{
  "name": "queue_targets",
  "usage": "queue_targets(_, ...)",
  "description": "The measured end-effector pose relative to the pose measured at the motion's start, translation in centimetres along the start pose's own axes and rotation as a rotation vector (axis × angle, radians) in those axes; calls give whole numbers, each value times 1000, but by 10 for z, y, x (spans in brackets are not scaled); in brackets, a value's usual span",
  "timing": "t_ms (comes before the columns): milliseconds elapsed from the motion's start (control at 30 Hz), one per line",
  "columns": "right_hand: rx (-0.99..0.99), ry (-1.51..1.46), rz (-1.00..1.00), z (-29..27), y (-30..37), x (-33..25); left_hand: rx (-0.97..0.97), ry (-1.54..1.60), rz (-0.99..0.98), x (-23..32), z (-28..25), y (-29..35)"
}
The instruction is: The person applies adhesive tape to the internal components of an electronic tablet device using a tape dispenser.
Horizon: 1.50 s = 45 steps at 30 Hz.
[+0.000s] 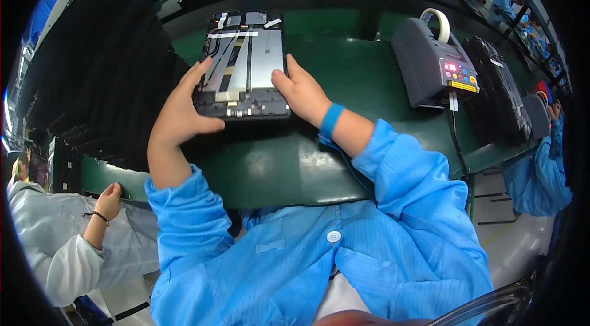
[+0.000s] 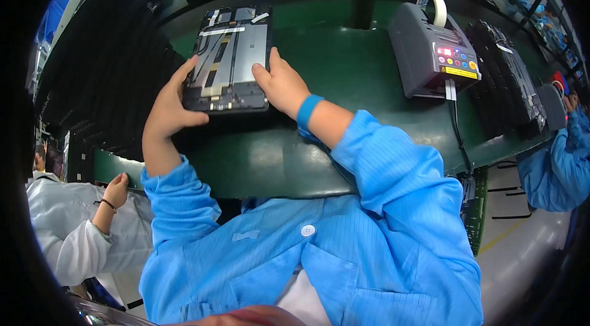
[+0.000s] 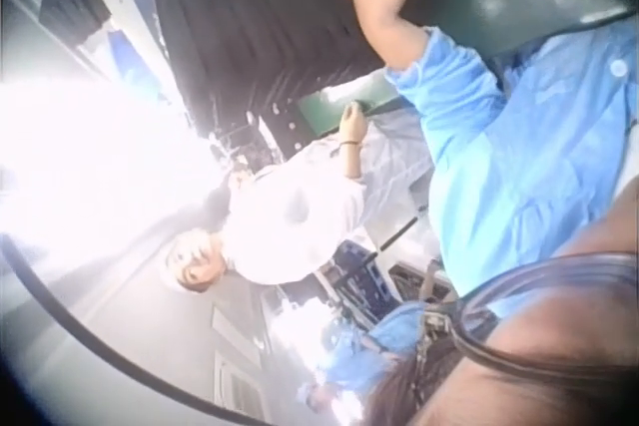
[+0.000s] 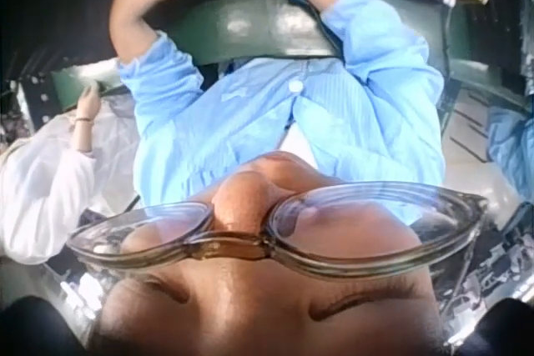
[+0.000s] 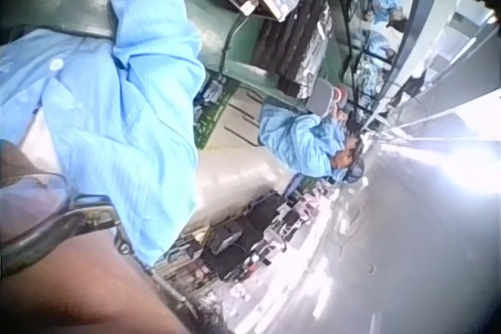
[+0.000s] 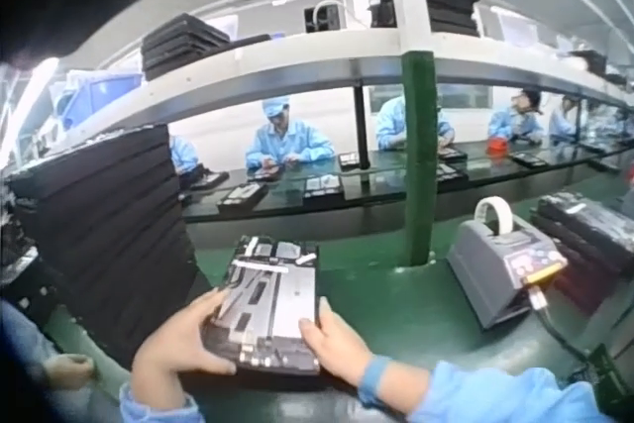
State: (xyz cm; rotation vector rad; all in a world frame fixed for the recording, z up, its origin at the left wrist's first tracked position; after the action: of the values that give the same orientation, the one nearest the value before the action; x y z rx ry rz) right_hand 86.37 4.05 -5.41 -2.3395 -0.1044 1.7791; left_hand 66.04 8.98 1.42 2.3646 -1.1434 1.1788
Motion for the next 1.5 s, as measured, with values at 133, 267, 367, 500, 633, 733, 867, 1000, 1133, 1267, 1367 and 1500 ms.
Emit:
queue_targets(133,38,215,61,15,-31,26,60,-200,-89,-15,-3,-9)
queue_targets(267,30,256,65,20,-33,23,50,-235,-216,-34,5,-6)
queue_targets(367,5,421,42,23,-32,17,17,-333,-299,-37,10,-2)
queue_targets(500,-40,413,24,19,-33,18,-6,-491,-343,-24,17,-4)
queue_targets(633,-45,547,-5,13,-17,7,-23,-567,-428,-17,20,-7)
queue_targets(733,-243,559,117,-5,27,-26,114,-734,-358,24,40,-8)
queue_targets(867,-103,439,-215,-70,108,-84,-21,-645,48,110,97,-33)
queue_targets(1000,293,266,-396,-184,216,-132,-375,-393,534,186,168,-46)
queue_targets(1133,1177,237,-325,-313,334,-99,-756,-17,718,242,245,-57)
queue_targets(1267,1444,34,-128,-428,410,-2,-978,257,640,266,321,-73)
queue_targets(1367,1378,-277,100,-464,413,78,-1088,564,362,262,388,-97)
queue_targets(1500,1395,-142,137,-493,388,127,-956,808,132,267,435,-124)
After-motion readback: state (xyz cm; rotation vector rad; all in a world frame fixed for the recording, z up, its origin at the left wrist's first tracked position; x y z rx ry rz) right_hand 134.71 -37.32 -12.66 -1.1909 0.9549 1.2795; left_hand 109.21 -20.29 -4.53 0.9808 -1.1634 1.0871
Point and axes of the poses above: each hand's wrist, its own y-axis away from the middle knuckle, its own z-axis out of the palm, x = y × z, the point moved 7 cm from there along -y, towards the middle knuckle, and after that the axes turned 7 degrees about -x, right-handed, at the moved point
